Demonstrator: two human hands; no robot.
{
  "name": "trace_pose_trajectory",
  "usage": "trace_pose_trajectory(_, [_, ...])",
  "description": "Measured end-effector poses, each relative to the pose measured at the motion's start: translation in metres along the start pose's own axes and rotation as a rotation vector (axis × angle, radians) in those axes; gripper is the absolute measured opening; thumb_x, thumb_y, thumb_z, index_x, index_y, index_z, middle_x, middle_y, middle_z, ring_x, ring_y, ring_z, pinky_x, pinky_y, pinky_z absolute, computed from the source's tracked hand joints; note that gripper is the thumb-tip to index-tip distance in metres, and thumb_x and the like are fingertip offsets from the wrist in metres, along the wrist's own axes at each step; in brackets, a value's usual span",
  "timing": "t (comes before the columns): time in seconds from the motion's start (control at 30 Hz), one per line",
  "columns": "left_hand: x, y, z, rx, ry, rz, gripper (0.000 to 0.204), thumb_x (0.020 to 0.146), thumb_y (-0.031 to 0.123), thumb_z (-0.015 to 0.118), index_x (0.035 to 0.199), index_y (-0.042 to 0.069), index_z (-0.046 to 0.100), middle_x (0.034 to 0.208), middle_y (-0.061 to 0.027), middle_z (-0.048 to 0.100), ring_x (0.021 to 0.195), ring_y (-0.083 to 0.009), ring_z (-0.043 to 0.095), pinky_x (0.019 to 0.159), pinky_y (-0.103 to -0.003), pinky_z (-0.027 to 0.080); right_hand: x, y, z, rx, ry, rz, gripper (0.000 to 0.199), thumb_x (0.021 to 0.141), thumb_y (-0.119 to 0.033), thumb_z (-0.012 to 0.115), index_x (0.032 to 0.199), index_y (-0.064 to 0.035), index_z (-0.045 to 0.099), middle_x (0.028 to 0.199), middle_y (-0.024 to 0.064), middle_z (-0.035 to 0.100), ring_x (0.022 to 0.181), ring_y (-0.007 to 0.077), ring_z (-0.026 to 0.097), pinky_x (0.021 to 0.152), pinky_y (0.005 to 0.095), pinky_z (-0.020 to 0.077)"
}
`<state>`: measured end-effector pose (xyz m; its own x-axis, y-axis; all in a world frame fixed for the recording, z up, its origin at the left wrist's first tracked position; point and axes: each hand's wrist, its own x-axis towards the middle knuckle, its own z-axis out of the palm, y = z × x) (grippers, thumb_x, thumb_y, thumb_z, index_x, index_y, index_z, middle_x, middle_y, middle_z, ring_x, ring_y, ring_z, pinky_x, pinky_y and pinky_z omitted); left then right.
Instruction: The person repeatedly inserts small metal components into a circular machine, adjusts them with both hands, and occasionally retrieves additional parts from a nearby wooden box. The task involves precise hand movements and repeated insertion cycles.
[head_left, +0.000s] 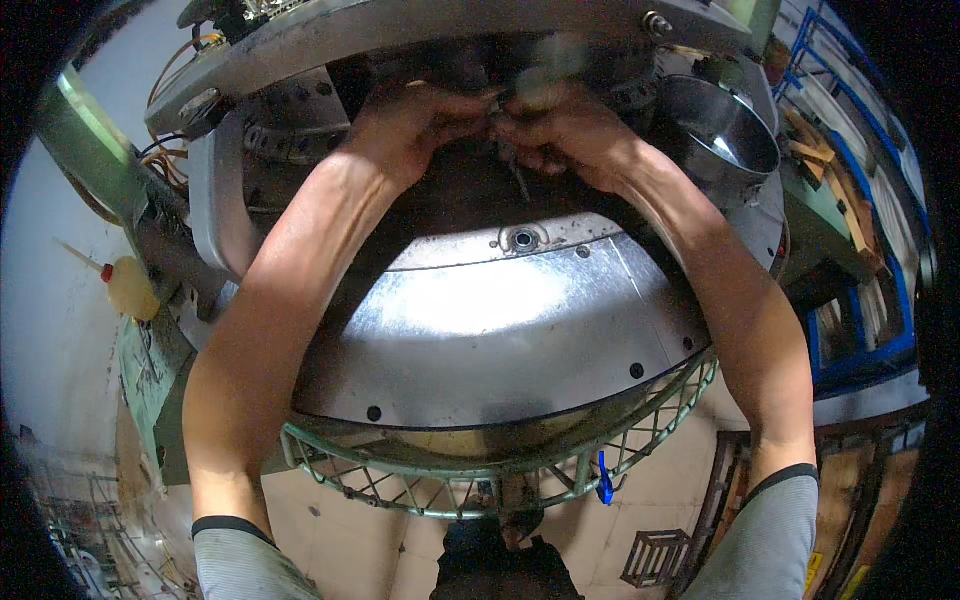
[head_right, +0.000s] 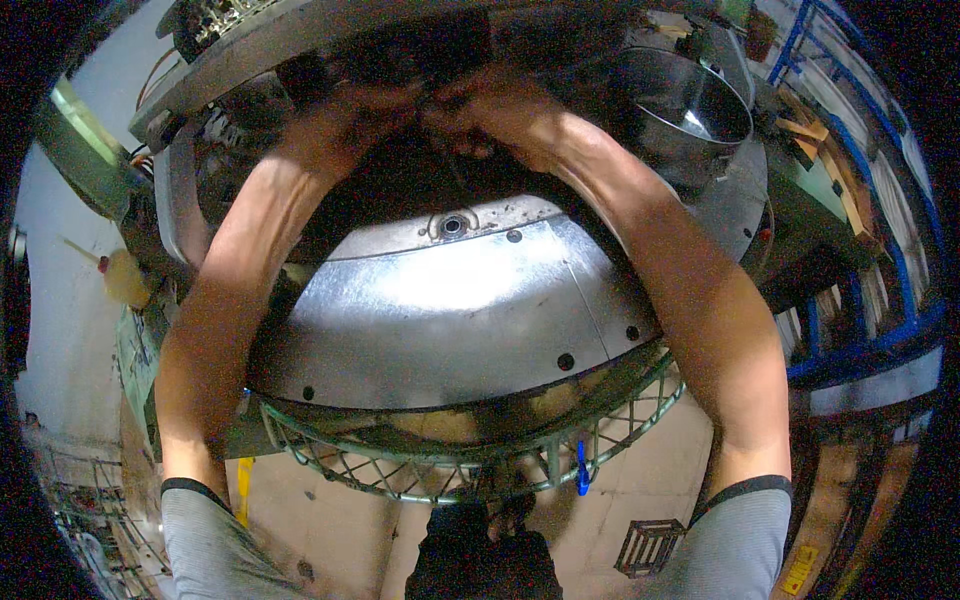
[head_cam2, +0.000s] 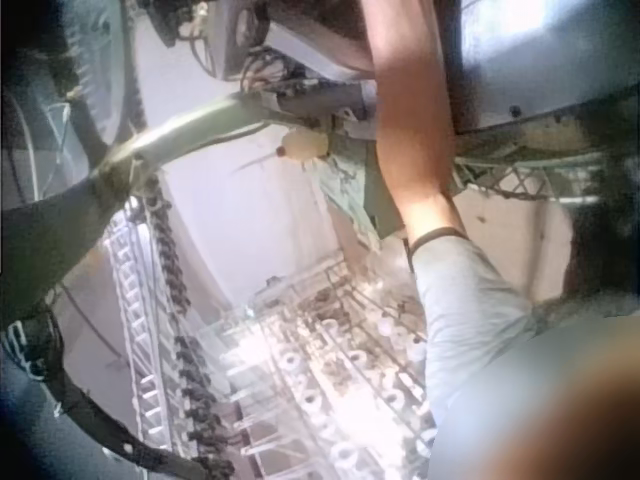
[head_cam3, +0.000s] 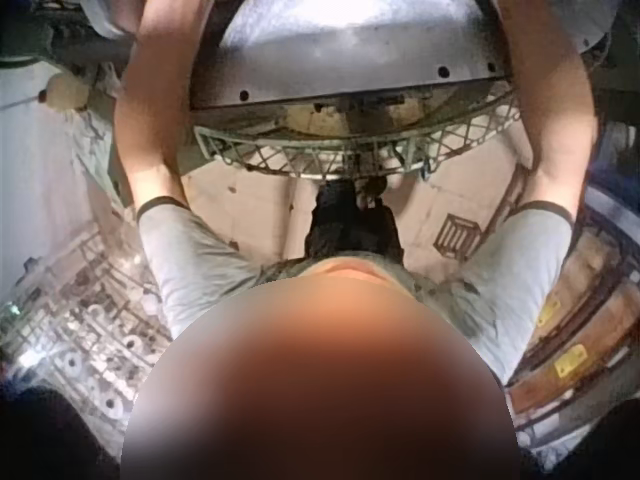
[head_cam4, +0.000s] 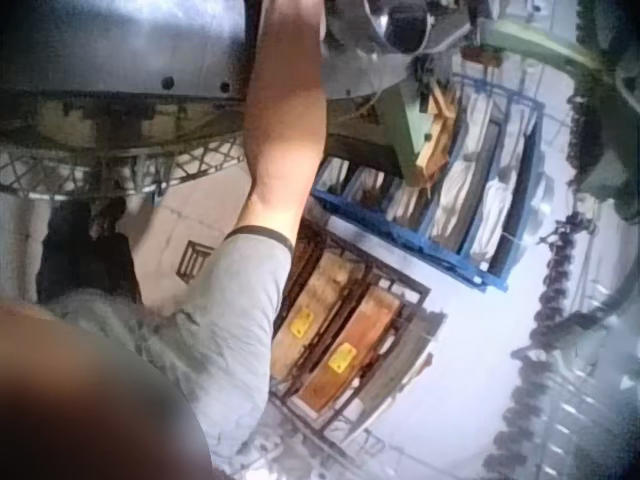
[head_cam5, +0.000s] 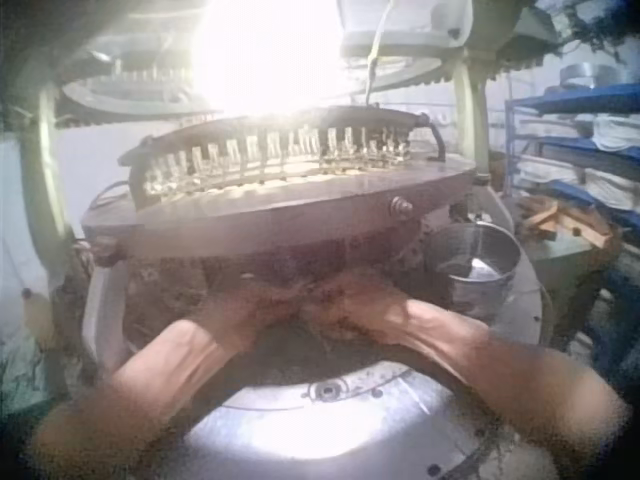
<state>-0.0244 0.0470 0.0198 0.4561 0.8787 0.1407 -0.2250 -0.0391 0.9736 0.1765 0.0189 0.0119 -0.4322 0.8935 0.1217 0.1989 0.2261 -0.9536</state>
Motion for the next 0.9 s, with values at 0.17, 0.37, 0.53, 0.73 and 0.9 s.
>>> trace_pose_trajectory(0.17, [0.002, -0.003, 0.002, 0.020, 0.013, 0.050, 0.019, 0.083, 0.001, 0.069, 0.102, 0.002, 0.068, 0.105, -0.0095, 0.068, 0.097, -0.0220, 0.066, 0.087, -0.031, 0.057, -0.007, 0.002, 0.003, 0.054, 0.067, -0.033, 0.015, 0.091, -0.015, 0.066, 0.091, -0.0004, 0.067, 0.070, 0.0051, 0.060, 0.055, 0.0101, 0.048, 0.046, 0.0239, 0.0350])
trace_pose_trajectory(0.37, [-0.002, -0.003, 0.001, -0.125, 0.095, 0.055, 0.024, 0.084, -0.004, 0.065, 0.108, 0.000, 0.064, 0.107, -0.0122, 0.068, 0.096, -0.0256, 0.067, 0.086, -0.034, 0.060, -0.002, 0.011, 0.008, -0.107, 0.421, -0.157, 0.011, 0.088, -0.009, 0.062, 0.087, -0.0028, 0.071, 0.077, 0.0069, 0.067, 0.060, 0.0133, 0.055, 0.049, 0.0272, 0.0403])
trace_pose_trajectory(0.53, [0.004, -0.003, 0.006, -0.088, 0.136, 0.112, 0.026, 0.084, -0.005, 0.063, 0.110, 0.001, 0.064, 0.105, -0.0137, 0.069, 0.093, -0.0270, 0.070, 0.078, -0.034, 0.062, 0.009, 0.019, -0.007, -0.597, 0.566, -0.388, 0.016, 0.084, -0.008, 0.057, 0.084, -0.0032, 0.072, 0.072, 0.0063, 0.067, 0.061, 0.0148, 0.056, 0.056, 0.0319, 0.0444])
trace_pose_trajectory(0.73, [0.003, 0.002, 0.004, 0.095, 0.099, 0.053, 0.025, 0.083, 0.000, 0.067, 0.108, 0.003, 0.066, 0.100, -0.0115, 0.070, 0.091, -0.0248, 0.070, 0.075, -0.032, 0.062, 0.013, 0.024, -0.008, -0.576, 0.631, -0.450, 0.030, 0.073, -0.009, 0.051, 0.093, -0.0060, 0.075, 0.087, 0.0153, 0.072, 0.080, 0.0280, 0.069, 0.077, 0.0395, 0.0539])
trace_pose_trajectory(0.9, [0.000, 0.005, 0.001, 0.093, 0.140, 0.069, 0.025, 0.083, 0.001, 0.069, 0.107, 0.004, 0.066, 0.102, -0.0090, 0.070, 0.090, -0.0225, 0.069, 0.079, -0.030, 0.060, 0.010, 0.017, 0.001, -0.252, 0.471, -0.298, 0.017, 0.087, -0.021, 0.065, 0.088, -0.0056, 0.072, 0.071, 0.0045, 0.063, 0.064, 0.0138, 0.055, 0.058, 0.0289, 0.0419])
